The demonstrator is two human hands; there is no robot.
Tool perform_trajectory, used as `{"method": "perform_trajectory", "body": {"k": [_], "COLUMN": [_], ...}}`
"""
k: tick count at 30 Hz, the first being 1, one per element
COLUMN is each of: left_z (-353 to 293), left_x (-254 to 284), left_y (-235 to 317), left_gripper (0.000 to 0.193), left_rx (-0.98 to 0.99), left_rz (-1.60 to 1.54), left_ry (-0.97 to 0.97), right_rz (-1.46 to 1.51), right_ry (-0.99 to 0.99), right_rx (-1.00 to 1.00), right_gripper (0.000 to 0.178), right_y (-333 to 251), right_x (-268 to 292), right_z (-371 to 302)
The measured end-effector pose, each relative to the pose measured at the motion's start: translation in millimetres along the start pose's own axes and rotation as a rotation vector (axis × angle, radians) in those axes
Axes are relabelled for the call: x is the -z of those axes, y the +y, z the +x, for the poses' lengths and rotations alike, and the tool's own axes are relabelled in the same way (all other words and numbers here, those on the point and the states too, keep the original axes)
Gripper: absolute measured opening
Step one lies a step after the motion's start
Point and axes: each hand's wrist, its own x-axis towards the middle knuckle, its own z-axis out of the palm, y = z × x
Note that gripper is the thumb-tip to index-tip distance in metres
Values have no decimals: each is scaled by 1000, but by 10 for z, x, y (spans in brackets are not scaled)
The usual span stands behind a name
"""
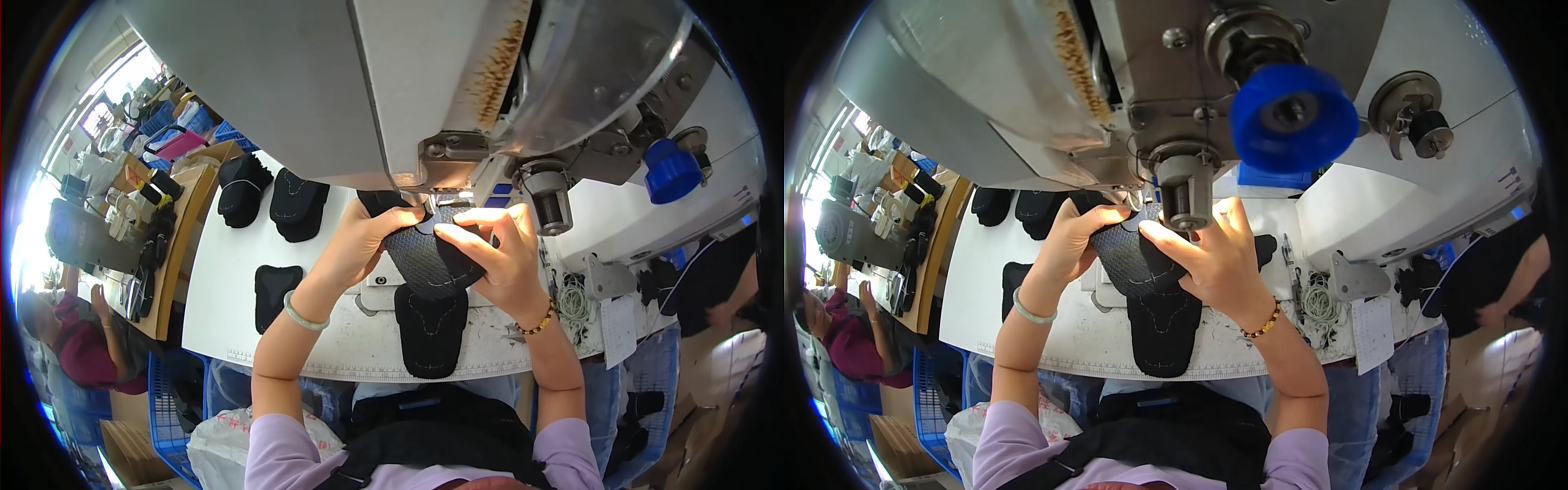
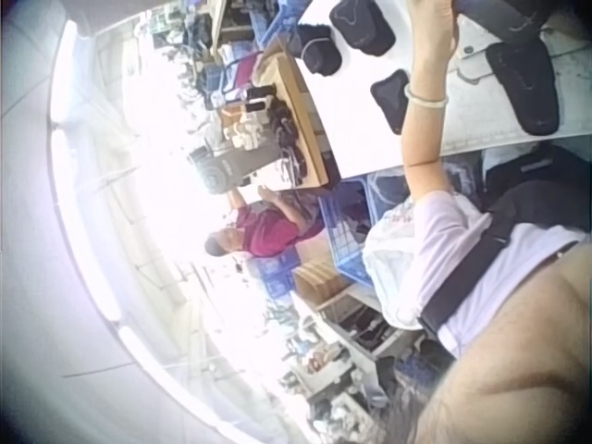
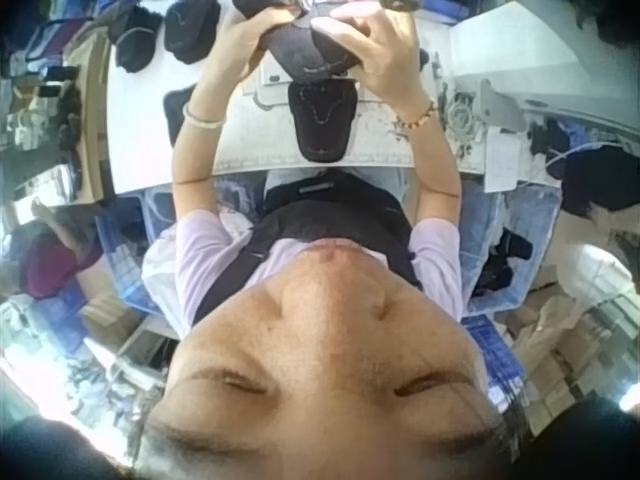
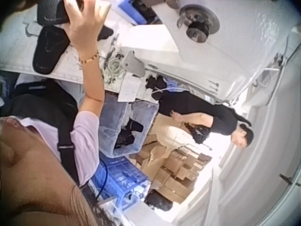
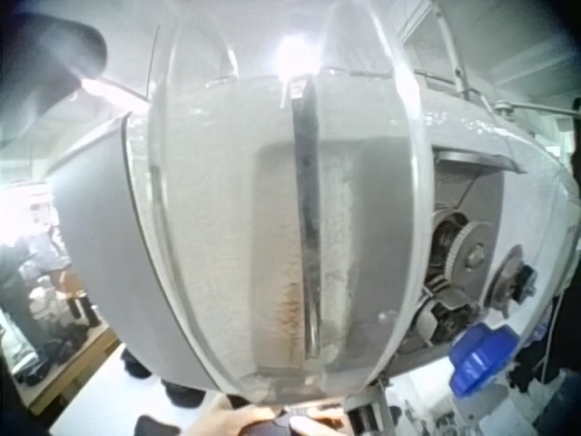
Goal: Use an industrial sewing machine to stitch a reinforced patch onto a shoe upper component.
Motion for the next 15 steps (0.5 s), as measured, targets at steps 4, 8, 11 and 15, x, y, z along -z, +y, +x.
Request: {"method": "perform_trajectory", "body": {"k": [4, 8, 11, 15], "left_z": [19, 70, 104, 119], "left_x": [34, 58, 71, 55], "left_y": [10, -19, -17, -4], "left_gripper": [18, 16, 15, 15], "left_rx": [7, -21, -18, -1], "left_rz": [21, -16, -12, -37], "left_ry": [-12, -21, -9, 28], "right_rz": [-5, 43, 25, 27], "right_ry": [14, 26, 18, 23], "right_rx": [-10, -59, -73, -107], "right_gripper": [45, 53, 55, 56], "right_y": [-15, -63, -79, -103], "right_x": [-28, -37, -52, -66], "right_z": [-5, -9, -13, -10]}}
